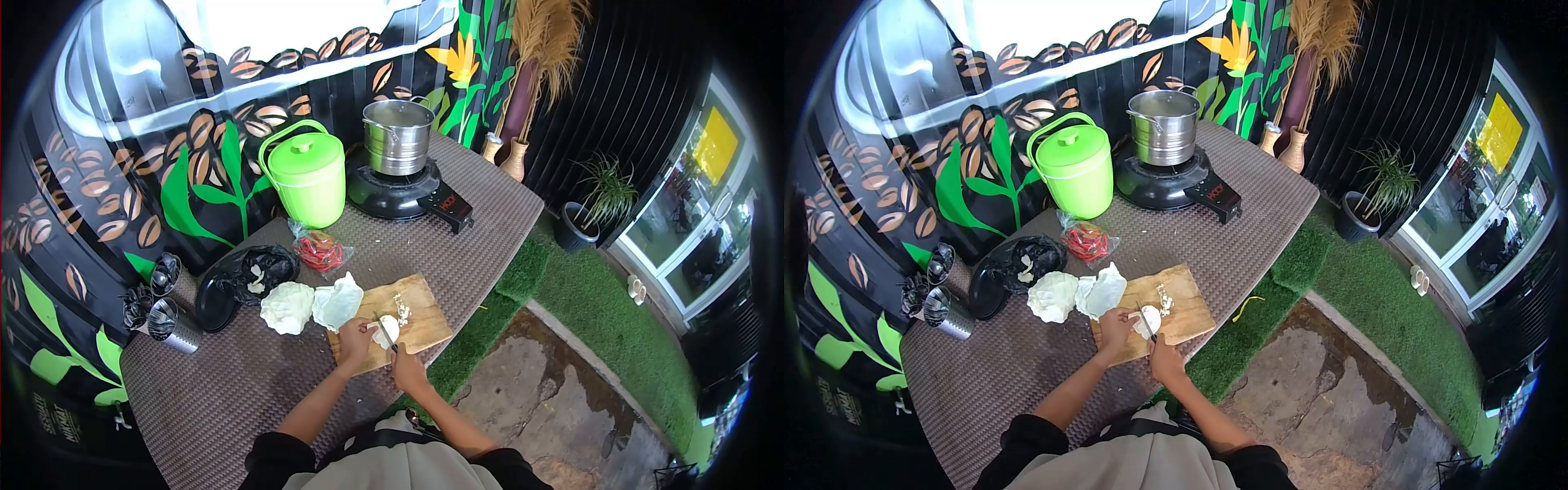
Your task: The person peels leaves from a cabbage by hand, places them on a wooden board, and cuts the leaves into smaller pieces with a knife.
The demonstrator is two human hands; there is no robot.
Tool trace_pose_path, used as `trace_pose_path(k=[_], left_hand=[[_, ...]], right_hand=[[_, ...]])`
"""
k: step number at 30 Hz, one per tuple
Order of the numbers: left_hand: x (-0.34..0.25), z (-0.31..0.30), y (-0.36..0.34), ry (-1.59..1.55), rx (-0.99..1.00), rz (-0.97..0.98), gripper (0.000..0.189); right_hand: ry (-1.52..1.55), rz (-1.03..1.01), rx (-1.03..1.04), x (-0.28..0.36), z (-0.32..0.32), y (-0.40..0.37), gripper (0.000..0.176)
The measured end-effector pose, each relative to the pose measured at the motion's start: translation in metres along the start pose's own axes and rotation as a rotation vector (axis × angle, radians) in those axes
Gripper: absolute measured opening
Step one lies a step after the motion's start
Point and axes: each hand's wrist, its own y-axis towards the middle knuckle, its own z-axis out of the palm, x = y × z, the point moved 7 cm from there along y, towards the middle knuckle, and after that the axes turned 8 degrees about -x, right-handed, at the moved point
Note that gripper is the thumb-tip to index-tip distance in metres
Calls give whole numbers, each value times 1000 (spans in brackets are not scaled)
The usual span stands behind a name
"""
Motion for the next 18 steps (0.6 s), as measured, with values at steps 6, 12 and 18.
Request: trace_pose_path(k=[6,12,18], left_hand=[[-2,0,1,18,4,28,23],[0,2,2,6,7,31,19],[-18,-1,-4,97,-77,180,13]], right_hand=[[-34,80,19,-3,12,5,32],[-40,90,47,-1,16,9,32],[11,61,17,-10,15,0,33]])
